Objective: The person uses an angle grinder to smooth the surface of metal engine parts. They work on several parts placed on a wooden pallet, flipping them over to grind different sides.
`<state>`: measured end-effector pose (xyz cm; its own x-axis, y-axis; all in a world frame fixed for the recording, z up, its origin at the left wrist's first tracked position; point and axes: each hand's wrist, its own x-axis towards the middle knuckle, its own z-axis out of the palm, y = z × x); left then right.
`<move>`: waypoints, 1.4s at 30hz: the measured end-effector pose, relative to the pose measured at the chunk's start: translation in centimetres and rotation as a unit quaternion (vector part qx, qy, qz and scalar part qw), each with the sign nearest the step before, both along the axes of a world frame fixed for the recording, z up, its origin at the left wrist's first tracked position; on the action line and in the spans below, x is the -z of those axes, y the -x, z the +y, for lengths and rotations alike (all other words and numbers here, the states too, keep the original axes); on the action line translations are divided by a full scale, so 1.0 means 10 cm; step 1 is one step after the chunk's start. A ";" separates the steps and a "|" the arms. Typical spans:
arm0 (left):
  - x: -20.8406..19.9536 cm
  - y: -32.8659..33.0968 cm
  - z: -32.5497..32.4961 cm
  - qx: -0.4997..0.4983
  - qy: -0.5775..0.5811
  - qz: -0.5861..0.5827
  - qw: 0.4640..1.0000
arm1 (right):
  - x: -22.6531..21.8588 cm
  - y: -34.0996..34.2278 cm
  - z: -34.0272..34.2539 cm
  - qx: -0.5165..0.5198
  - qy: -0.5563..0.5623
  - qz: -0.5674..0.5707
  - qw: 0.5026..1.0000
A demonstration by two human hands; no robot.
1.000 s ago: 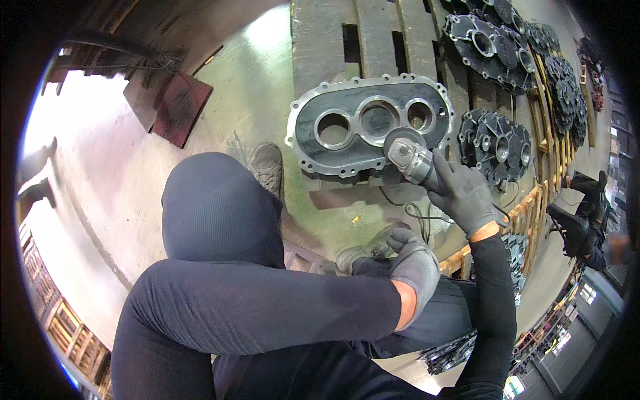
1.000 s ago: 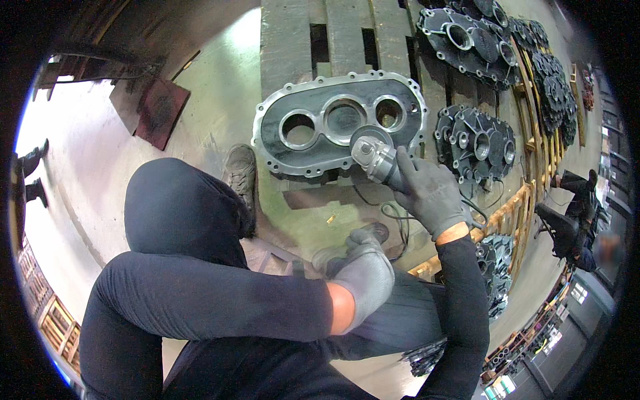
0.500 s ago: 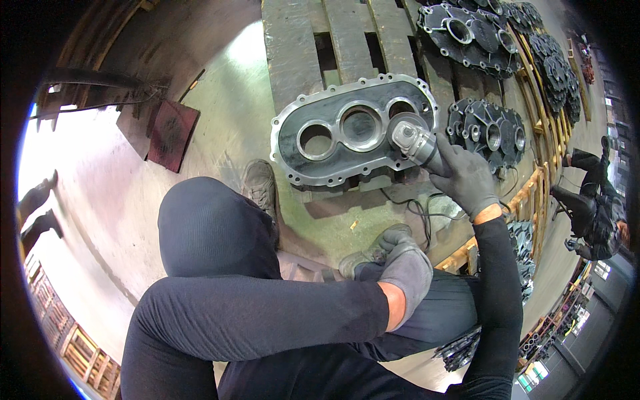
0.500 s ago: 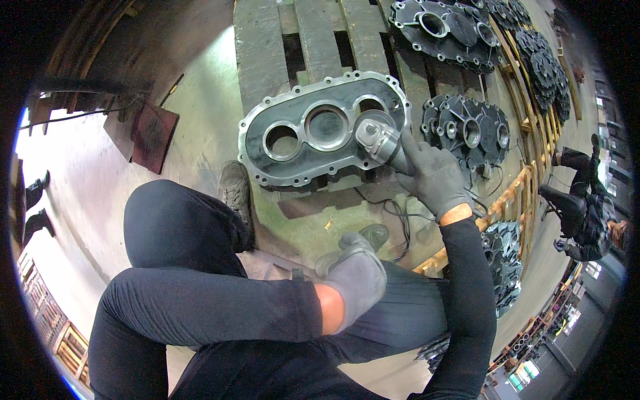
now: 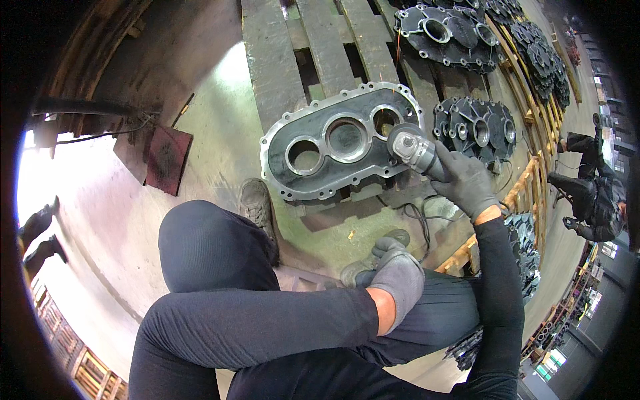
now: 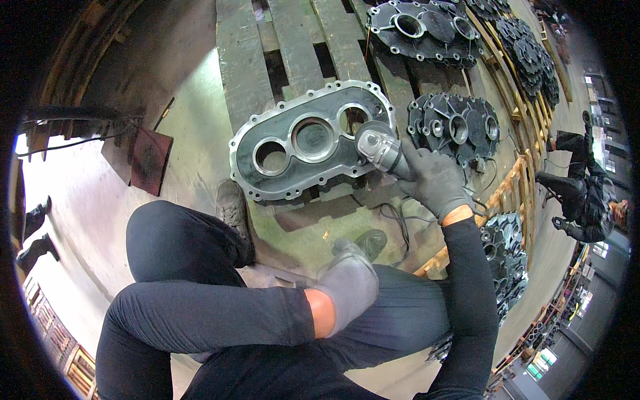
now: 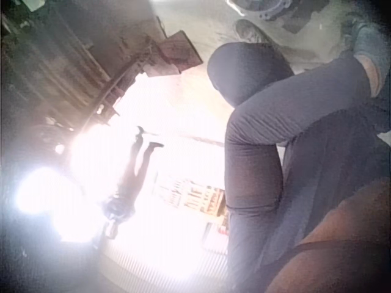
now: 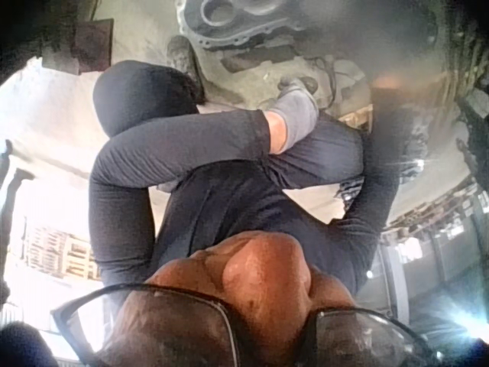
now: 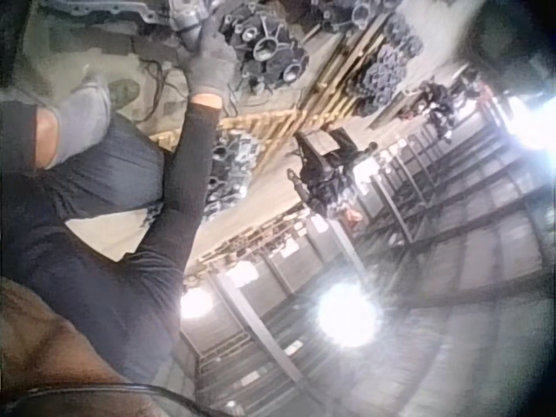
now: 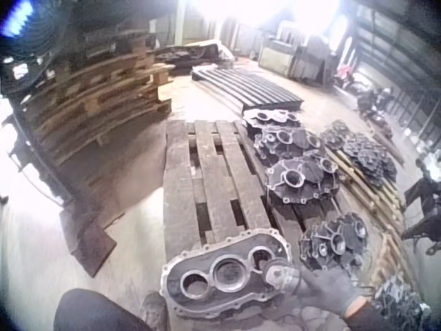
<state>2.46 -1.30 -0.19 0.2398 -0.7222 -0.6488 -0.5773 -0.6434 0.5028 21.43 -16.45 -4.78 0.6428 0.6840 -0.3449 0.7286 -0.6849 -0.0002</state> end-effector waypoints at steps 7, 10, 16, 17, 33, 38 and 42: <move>0.01 0.01 -0.01 0.016 0.000 -0.004 1.000 | 0.04 -0.22 -0.14 0.016 -0.060 -0.037 0.997; 0.06 -0.03 -0.03 -0.028 -0.008 0.034 0.999 | 0.05 -0.30 -0.07 0.057 -0.089 -0.041 0.994; -0.02 0.00 0.03 0.010 0.006 -0.002 1.000 | -0.09 -0.22 0.09 0.239 -0.138 0.087 0.957; -0.05 0.01 0.05 -0.004 0.001 -0.020 1.000 | -0.09 -0.21 0.13 0.259 -0.151 0.119 0.946; -0.24 -0.06 0.29 -0.038 0.069 0.013 0.997 | 0.17 -0.12 0.53 0.358 -0.268 0.286 0.847; -0.27 0.12 0.27 -0.071 0.065 -0.092 0.991 | 0.16 0.04 0.42 0.391 -0.293 0.276 0.828; -0.21 0.01 0.16 -0.049 0.056 -0.054 0.996 | 0.19 0.30 0.43 0.452 -0.336 0.308 0.767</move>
